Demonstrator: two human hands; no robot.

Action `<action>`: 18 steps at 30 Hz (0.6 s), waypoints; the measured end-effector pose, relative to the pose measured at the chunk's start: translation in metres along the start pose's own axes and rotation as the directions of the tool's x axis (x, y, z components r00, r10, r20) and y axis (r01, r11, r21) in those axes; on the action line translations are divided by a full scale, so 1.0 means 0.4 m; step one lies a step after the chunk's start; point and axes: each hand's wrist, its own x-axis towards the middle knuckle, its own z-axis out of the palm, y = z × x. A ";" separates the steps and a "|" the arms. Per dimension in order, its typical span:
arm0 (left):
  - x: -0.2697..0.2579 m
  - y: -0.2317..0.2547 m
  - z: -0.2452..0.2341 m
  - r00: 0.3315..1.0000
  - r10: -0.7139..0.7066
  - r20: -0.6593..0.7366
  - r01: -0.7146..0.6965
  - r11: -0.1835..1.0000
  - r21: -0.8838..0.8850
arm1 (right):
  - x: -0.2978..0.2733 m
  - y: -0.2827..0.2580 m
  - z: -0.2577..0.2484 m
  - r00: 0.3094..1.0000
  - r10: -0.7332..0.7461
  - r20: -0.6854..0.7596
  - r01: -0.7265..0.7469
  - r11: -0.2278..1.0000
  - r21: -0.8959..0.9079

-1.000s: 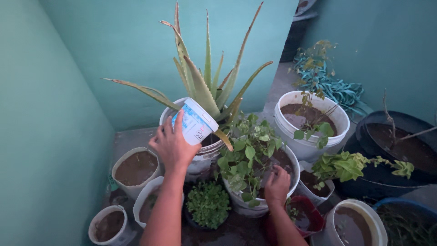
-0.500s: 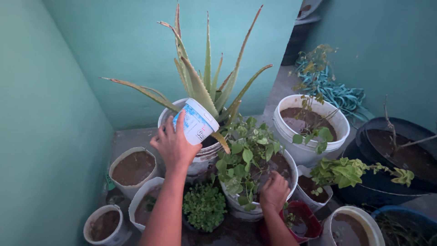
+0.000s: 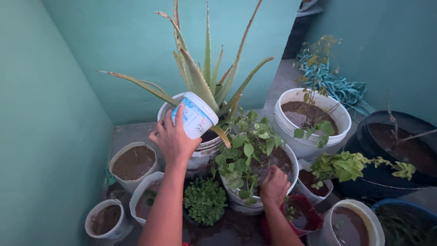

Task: The person fills a small white cup with water from a hose inside a bucket and pours it onto several potted plants including an aloe and leafy greens.

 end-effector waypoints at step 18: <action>0.001 -0.012 0.001 1.000 0.030 -0.001 -0.030 0.999 0.010 | -0.004 -0.010 -0.020 1.000 -0.025 0.006 0.025 0.999 0.021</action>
